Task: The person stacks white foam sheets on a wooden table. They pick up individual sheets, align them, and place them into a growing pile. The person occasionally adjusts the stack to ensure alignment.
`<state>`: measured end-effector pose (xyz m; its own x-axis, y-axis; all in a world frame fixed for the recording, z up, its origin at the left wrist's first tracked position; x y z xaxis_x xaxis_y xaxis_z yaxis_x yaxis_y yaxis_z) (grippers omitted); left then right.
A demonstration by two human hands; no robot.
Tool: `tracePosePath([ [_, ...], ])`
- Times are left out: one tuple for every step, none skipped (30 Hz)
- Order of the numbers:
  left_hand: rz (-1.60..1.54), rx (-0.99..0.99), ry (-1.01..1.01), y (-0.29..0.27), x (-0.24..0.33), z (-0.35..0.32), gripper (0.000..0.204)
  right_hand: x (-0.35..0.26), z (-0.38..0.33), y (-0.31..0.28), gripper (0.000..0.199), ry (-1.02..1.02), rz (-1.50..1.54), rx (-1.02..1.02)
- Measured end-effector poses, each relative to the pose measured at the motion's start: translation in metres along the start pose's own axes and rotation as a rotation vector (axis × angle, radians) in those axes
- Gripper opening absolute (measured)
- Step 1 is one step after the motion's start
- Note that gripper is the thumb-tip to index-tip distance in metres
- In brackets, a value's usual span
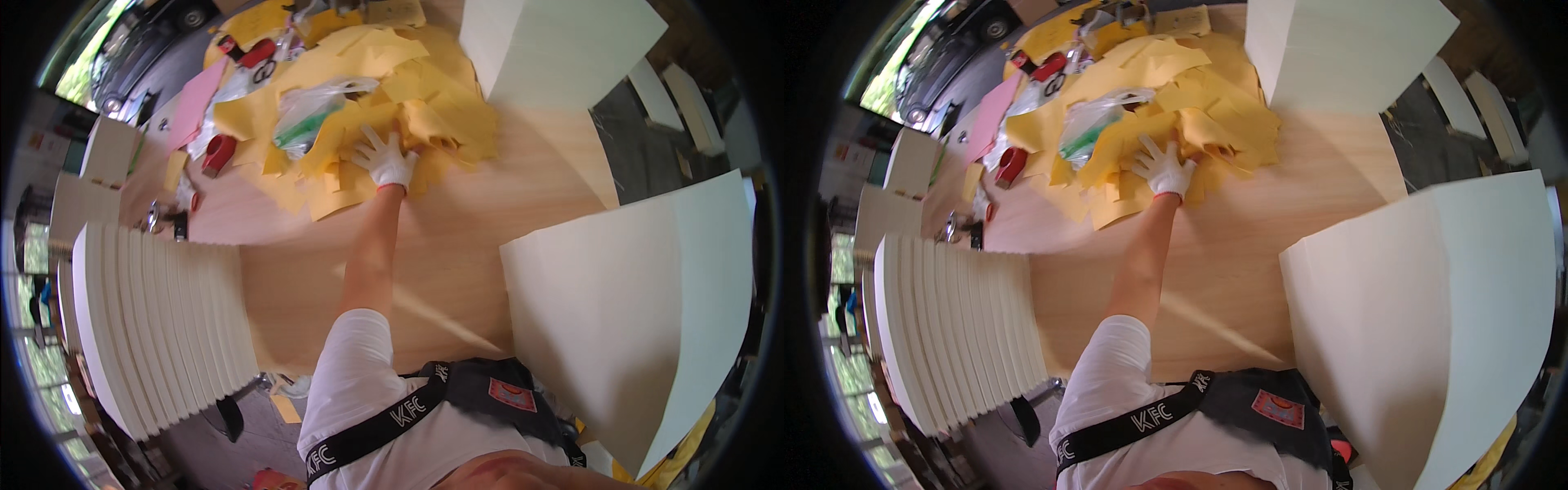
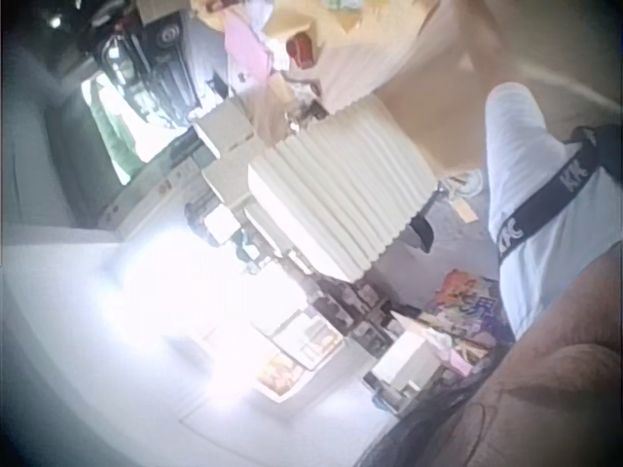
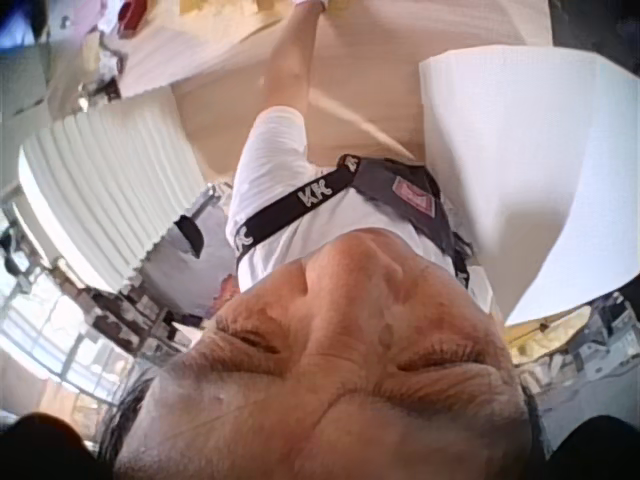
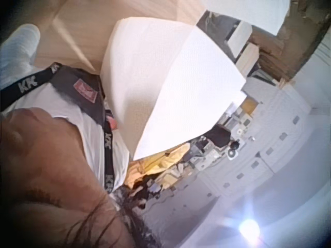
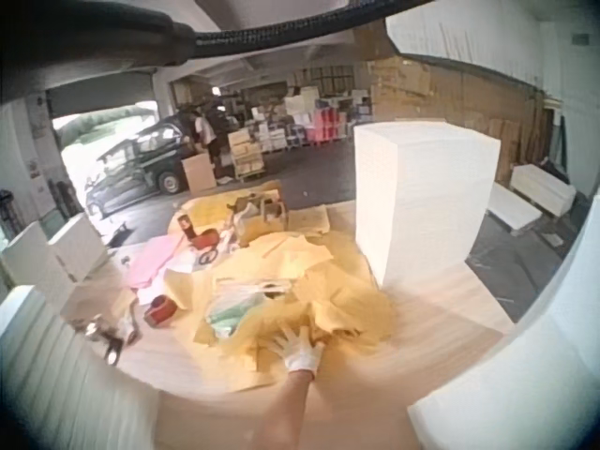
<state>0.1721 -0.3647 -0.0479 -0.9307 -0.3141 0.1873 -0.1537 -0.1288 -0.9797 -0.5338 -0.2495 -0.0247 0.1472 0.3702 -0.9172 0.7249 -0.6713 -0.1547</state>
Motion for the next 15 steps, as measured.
tracePosePath([
  [-0.015, 0.072, 0.011, 0.001, 0.001, 0.011, 0.077, -0.005, 0.001, 0.001, 0.066, -0.004, -0.022, 0.016],
  [-0.002, 0.047, 0.006, 0.002, -0.002, 0.022, 0.077, -0.007, 0.000, 0.000, 0.066, -0.003, -0.039, 0.028],
  [0.011, 0.037, 0.003, -0.001, -0.004, 0.039, 0.077, -0.012, 0.002, 0.002, 0.066, -0.008, -0.051, 0.038],
  [0.025, 0.025, -0.001, -0.004, -0.004, 0.053, 0.076, -0.016, 0.002, 0.002, 0.066, -0.012, -0.062, 0.046],
  [0.011, 0.045, -0.015, -0.008, -0.008, 0.064, 0.076, -0.024, 0.005, 0.009, 0.066, -0.023, -0.071, 0.043],
  [0.001, 0.055, -0.023, -0.006, -0.011, 0.073, 0.076, -0.027, 0.004, 0.010, 0.066, -0.021, -0.081, 0.052],
  [-0.008, 0.065, -0.032, -0.004, -0.013, 0.081, 0.075, -0.038, 0.010, 0.017, 0.066, -0.032, -0.083, 0.045],
  [0.009, 0.079, -0.052, -0.006, -0.021, 0.087, 0.073, -0.039, 0.012, 0.022, 0.066, -0.037, -0.103, 0.037],
  [0.030, 0.079, -0.053, -0.002, -0.023, 0.093, 0.071, -0.041, 0.013, 0.022, 0.067, -0.035, -0.110, 0.042],
  [0.051, 0.081, -0.058, 0.001, -0.025, 0.096, 0.069, -0.039, 0.012, 0.024, 0.067, -0.034, -0.119, 0.042],
  [0.030, 0.129, -0.042, 0.004, -0.027, 0.095, 0.065, -0.040, 0.013, 0.026, 0.067, -0.034, -0.124, 0.041],
  [0.029, 0.089, -0.031, 0.002, -0.023, 0.094, 0.066, -0.040, 0.014, 0.024, 0.067, -0.029, -0.130, 0.047],
  [0.030, 0.051, -0.022, -0.002, -0.019, 0.092, 0.067, -0.040, 0.015, 0.023, 0.067, -0.034, -0.137, 0.044],
  [0.024, 0.021, -0.019, -0.007, -0.014, 0.089, 0.069, -0.042, 0.014, 0.019, 0.067, -0.031, -0.133, 0.054],
  [-0.041, 0.030, 0.035, -0.010, -0.017, 0.084, 0.070, -0.045, 0.018, 0.022, 0.067, -0.031, -0.131, 0.046],
])
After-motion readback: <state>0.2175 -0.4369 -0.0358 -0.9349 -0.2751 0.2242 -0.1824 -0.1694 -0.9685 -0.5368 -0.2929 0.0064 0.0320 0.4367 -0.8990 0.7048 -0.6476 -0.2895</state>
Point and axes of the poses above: each hand's wrist, its own z-axis towards the middle knuckle, its own y-axis out of the palm, x = y × z, the point moved 2 cm from there along z, towards the middle knuckle, and after that the axes turned 14 degrees about y, right-handed, at the moved point
